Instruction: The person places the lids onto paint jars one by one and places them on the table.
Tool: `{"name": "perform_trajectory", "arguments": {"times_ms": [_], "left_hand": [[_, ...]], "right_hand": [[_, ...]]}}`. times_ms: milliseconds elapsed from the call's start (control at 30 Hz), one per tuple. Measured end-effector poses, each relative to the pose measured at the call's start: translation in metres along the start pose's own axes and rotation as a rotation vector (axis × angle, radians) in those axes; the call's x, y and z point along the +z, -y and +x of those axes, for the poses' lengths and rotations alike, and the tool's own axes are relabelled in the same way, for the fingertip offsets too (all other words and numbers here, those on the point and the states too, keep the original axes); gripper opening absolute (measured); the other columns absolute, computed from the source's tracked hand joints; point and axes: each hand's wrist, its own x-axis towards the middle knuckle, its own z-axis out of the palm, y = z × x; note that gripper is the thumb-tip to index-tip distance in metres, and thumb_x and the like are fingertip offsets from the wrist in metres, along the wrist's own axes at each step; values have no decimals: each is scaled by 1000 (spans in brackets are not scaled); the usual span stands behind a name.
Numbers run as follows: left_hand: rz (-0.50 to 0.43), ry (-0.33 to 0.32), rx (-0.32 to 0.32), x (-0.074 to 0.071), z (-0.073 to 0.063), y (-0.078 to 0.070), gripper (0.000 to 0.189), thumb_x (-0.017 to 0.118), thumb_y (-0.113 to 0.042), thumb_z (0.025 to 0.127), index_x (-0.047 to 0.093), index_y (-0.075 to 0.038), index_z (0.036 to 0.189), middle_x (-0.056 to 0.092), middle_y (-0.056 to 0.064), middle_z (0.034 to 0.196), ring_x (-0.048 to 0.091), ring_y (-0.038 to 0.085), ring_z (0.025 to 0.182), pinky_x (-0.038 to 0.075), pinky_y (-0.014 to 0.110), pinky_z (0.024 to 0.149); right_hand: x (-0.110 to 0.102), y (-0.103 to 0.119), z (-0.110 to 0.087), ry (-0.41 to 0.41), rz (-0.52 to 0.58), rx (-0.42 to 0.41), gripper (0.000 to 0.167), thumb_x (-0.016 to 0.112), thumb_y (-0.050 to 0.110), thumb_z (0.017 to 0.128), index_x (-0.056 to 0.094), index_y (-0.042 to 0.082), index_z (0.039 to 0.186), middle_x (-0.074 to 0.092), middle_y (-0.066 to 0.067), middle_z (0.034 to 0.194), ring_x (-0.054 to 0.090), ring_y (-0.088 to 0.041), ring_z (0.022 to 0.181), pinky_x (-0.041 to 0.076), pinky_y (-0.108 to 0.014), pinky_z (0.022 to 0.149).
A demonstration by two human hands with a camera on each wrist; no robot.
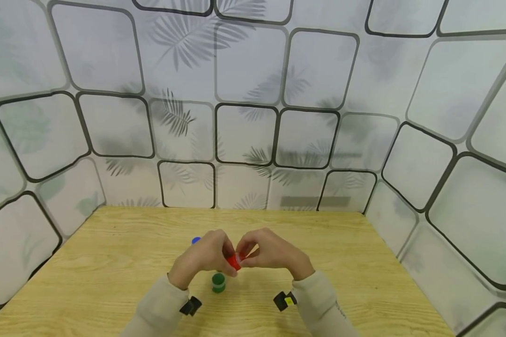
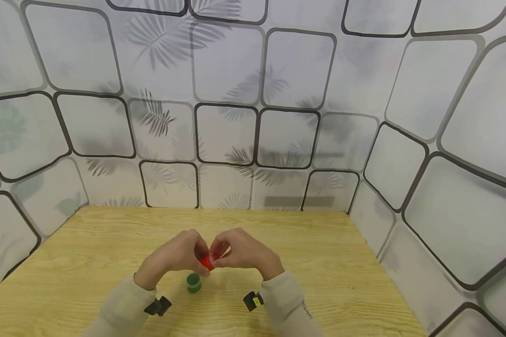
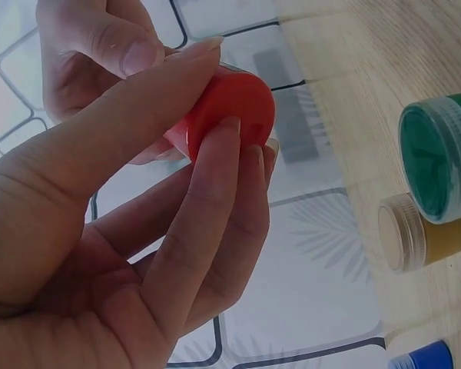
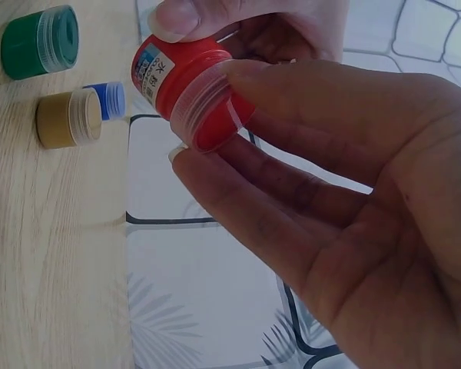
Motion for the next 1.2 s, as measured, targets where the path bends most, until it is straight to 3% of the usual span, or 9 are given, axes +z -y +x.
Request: {"name": "perform_trajectory", "arguments": {"times_ms": [200,633,1067,1200], "left_hand": [[0,4,10,0,0,0,16,94,-10,71,79,-10,77,72,-4,69,63,11,62,54,27,58],[-5,4,6,0,0,-1,15,93,-9,73,78,-11,74,71,-4,66,61,10,60,53,27,57],[-6,17,-5,-1,-2,-1,15,93,-10,73,78,-11,74,72,-3,68,62,11,60,54,27,58],[3,17,-14,-1,-2,-1,16,94,-10,72,78,-11,74,72,-2,68,63,10,61,54,27,58]], "right_hand": [[0,0,0,-4,-59,3,12,76,16,94,75,9,103,77,-5,98,70,-3,84,58,-18,76],[1,-2,1,-5,-95,5,13,73,21,97,77,9,101,79,-4,93,70,0,78,57,-18,75],[0,-1,1,8,-82,-21,11,74,10,95,76,8,106,78,-6,102,73,-6,87,58,-17,79],[1,-1,1,8,-54,-22,15,76,7,93,75,7,108,77,-8,105,75,-11,93,60,-22,82]]}}
